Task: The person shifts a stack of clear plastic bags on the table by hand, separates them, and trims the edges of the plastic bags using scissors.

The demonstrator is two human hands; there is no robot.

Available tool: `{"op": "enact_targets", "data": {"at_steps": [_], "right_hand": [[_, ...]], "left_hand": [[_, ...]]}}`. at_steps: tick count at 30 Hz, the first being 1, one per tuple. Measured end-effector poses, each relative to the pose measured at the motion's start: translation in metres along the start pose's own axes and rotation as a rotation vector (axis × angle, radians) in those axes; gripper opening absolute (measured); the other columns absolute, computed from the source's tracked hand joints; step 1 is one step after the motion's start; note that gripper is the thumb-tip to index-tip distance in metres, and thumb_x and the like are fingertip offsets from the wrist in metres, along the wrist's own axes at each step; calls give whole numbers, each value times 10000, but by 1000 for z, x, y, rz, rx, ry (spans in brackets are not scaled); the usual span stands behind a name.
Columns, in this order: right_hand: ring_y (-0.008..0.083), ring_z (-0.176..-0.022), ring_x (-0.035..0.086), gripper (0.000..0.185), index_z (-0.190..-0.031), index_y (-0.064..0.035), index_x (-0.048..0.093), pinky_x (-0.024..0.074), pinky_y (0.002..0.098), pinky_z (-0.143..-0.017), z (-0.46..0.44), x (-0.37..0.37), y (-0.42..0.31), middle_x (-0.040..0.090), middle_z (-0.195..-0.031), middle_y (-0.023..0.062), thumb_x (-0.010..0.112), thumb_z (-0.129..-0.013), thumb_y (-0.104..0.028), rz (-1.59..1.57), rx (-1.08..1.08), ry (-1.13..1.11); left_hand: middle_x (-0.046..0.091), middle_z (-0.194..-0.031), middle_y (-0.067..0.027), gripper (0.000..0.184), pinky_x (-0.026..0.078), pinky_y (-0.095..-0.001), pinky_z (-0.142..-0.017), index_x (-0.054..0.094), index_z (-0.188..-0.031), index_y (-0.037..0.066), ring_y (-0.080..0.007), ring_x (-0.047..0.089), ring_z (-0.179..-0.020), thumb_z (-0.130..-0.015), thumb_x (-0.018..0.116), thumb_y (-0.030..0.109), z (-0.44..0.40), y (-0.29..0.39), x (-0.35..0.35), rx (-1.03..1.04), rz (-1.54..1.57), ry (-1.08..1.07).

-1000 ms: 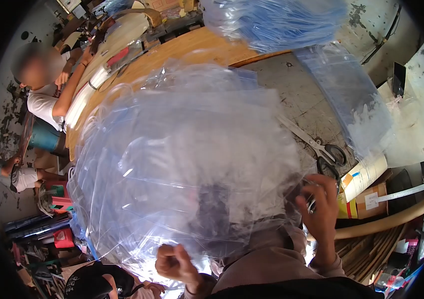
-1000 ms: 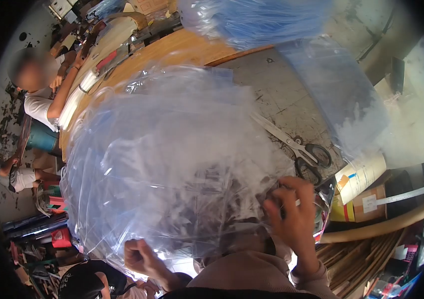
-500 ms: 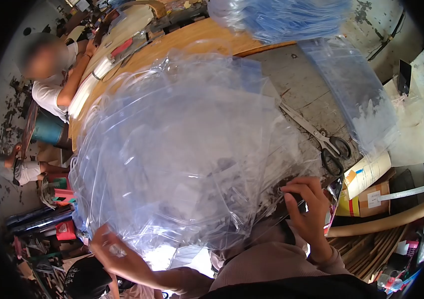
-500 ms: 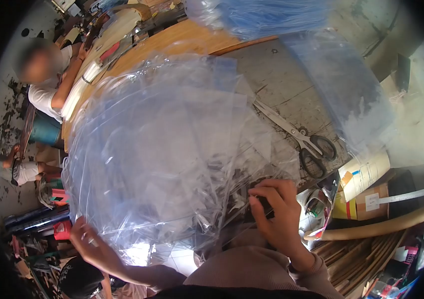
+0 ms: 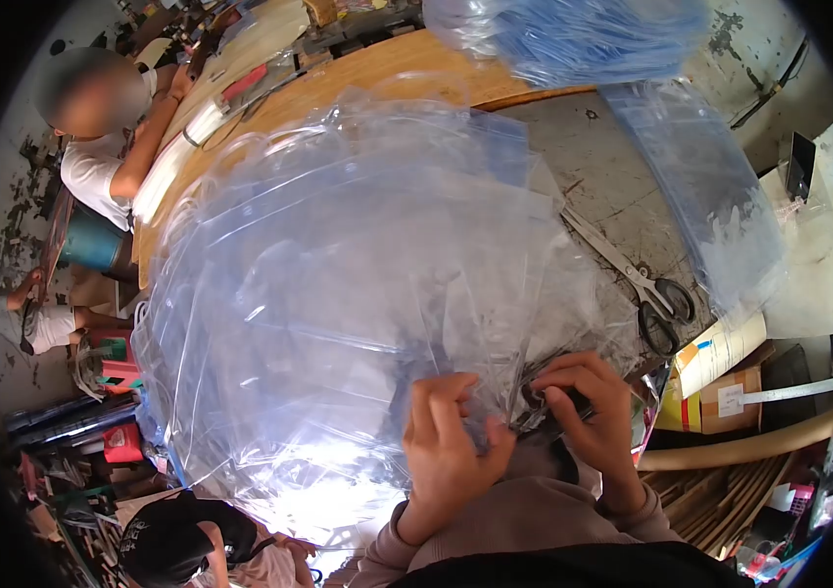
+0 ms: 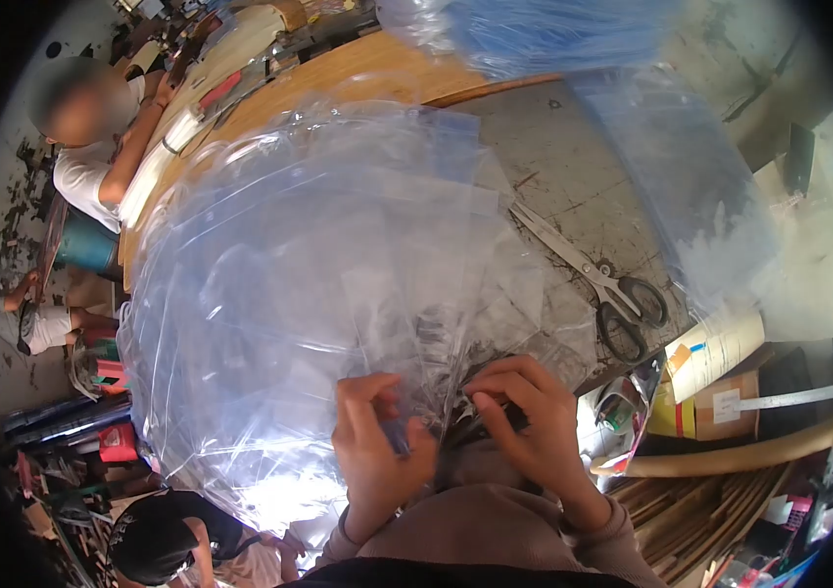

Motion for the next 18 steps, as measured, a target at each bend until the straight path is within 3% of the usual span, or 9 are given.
{"op": "enact_targets", "data": {"at_steps": [4, 6, 11, 18], "right_hand": [[153, -723, 620, 162, -932, -1, 630, 489, 248, -611, -3, 16, -7, 609, -888, 102, 644, -771, 10, -84, -4, -57], [153, -719, 620, 232, -997, 0, 597, 490, 242, -609, -1, 26, -6, 613, -862, 94, 658, -773, 1, -126, -13, -84], [120, -689, 622, 340, -1090, -26, 549, 487, 228, -594, -2, 38, 1, 640, -856, 71, 681, -776, -24, -262, 147, -107], [108, -682, 623, 362, -1098, -25, 549, 487, 225, -592, -4, 40, 6, 651, -831, 58, 694, -767, -25, -252, 153, -110]], "left_hand": [[474, -825, -113, 390, 435, -282, -551, 479, -1039, -14, -193, 513, -646, -653, 509, -61, 10, -20, -6, -38, 144, 127], [428, -795, -63, 389, 394, -219, -593, 420, -1058, -17, -106, 452, -669, -672, 395, -62, 14, -29, -8, -87, 285, 219], [413, -730, -46, 411, 383, -209, -582, 405, -1077, -24, -91, 417, -631, -669, 380, -63, 17, -27, -11, -109, 259, 228], [409, -708, -41, 441, 372, -204, -569, 400, -1094, -23, -87, 397, -608, -657, 369, -68, 18, -31, -10, -89, 252, 202]]}}
Point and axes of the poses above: each hand's wrist, its own z-axis away from the middle knuckle, its own x-axis out of the palm, y = z × x, the point moved 5 cm from there along -z, towards the middle knuckle
